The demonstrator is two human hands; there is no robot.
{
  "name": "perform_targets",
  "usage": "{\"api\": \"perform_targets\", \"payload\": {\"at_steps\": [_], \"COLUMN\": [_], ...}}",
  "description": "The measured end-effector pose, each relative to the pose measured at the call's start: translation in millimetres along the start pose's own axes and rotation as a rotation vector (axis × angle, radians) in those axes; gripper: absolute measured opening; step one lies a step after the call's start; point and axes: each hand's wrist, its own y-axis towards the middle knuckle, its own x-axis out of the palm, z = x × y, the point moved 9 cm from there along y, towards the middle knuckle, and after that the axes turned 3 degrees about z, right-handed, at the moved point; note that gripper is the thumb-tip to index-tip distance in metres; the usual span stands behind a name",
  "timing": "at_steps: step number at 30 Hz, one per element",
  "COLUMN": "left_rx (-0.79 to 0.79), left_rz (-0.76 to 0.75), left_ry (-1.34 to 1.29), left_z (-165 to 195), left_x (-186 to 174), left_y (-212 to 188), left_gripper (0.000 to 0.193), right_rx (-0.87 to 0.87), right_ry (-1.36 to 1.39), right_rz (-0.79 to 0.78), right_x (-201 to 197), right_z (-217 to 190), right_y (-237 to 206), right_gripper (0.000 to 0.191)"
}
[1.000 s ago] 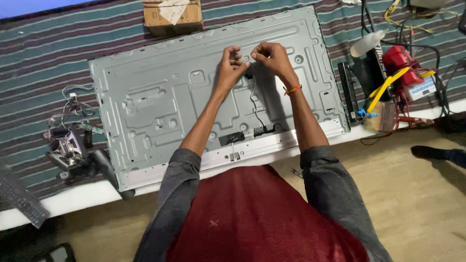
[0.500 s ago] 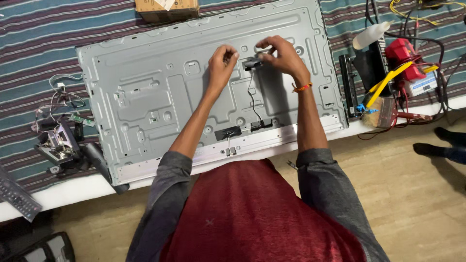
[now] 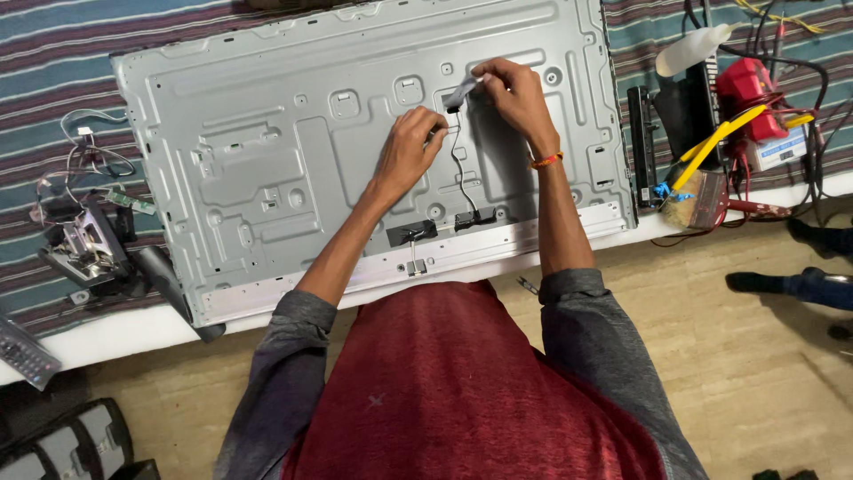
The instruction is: The person works at a repair bench on the back of a television chassis lying face-down. They route and connect cables, attach and secure small components and brackets to the metal back panel, handle a roll of tape, and open a drawer to reach tools and parts while continuing to work on the panel.
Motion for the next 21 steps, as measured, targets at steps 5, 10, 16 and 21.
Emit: {"api": "perform_targets", "payload": {"at_steps": [5, 10, 16, 21], "left_rx": [0.054, 0.159, 0.433, 0.44], "left_rz": [-0.022, -0.111, -0.229, -0.218], "left_ry": [0.073, 0.132, 0.405, 0.337], "left_z": [3.3, 8.5, 18.5, 7.9], "left_x": [-0.7, 5.7, 25.7, 23.2], "left_y": [3.7, 15.8, 16.9, 20.8], "left_gripper": [0.011, 0.033, 0.029, 0.022], "right_rx": [0.003, 0.063, 0.061, 0.074], "right_ry": [-0.024, 0.194, 0.259, 0.309], "right_rz": [-0.026, -0.044, -0.027, -0.024], "right_x": [9.9, 21.4, 24.8, 23.8], "right_z": [-2.3, -3.0, -5.7, -4.9], "right_y": [2.0, 9.7, 14.8, 12.9], "right_gripper": [0.023, 0.026, 0.021, 0.021]}}
